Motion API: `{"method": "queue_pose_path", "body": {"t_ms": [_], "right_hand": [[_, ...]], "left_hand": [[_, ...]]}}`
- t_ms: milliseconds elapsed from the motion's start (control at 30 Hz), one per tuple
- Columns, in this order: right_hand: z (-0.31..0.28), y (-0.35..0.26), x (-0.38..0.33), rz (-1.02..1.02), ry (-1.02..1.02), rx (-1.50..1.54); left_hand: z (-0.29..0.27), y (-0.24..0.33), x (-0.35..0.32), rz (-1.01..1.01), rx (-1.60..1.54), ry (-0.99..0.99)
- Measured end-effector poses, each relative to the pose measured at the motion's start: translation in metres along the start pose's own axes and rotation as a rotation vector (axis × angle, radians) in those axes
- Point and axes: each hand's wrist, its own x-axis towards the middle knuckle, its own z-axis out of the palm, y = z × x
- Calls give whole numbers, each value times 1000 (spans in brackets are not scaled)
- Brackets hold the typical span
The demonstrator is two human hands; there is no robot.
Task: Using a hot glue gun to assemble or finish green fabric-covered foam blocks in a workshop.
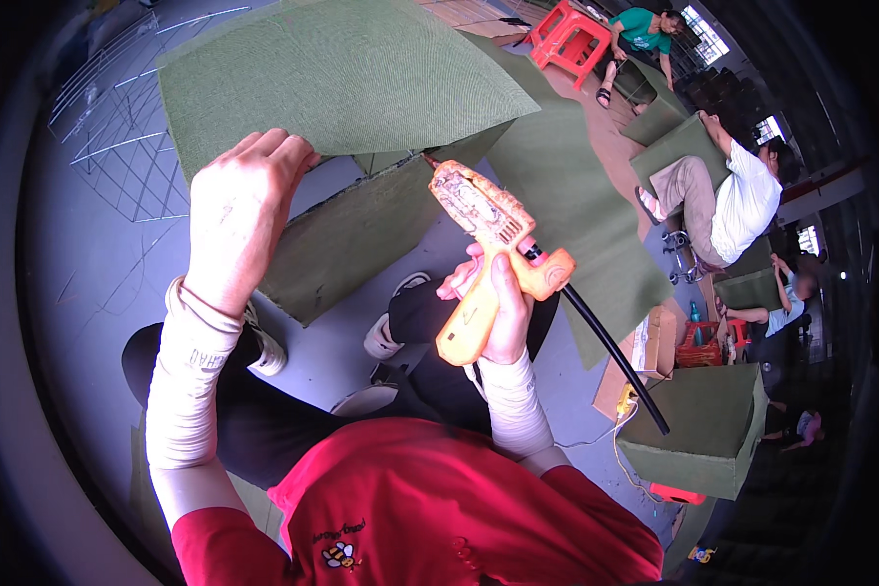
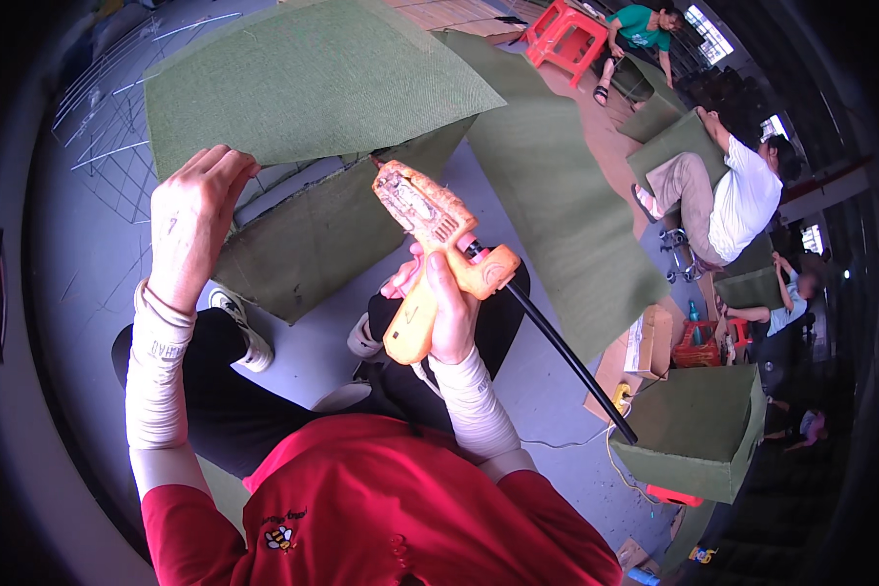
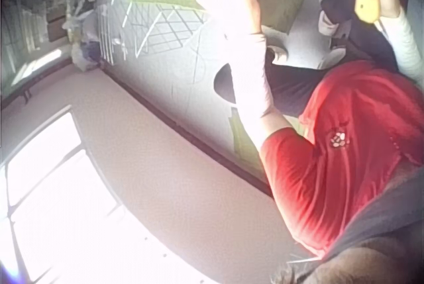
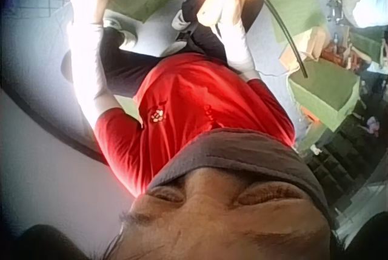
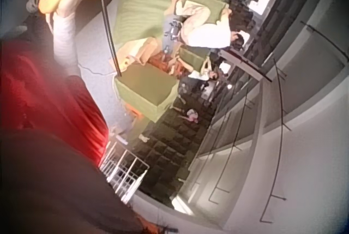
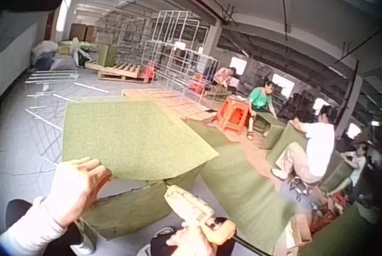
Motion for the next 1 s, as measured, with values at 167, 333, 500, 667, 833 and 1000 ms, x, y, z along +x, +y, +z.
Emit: {"method": "queue_pose_path", "body": {"t_ms": [167, 333, 500, 667, 833, 1000], "right_hand": [[-3, 2, 1, -21, 1, 32], [-2, 1, -1, -3, -19, 18], [-7, -1, 0, 9, -35, 39], [-5, -6, -3, 15, -56, 31], [-4, -9, -5, 29, -49, 34], [-2, -5, -4, 18, -66, 25]], "left_hand": [[1, 0, 0, 10, 3, 8], [0, 3, 2, -1, 5, -7], [3, 6, 5, 21, 13, -14], [0, 6, 9, 66, 72, -75], [-3, 7, 9, 176, 205, -150], [-8, 4, 1, 173, 160, -92]]}}
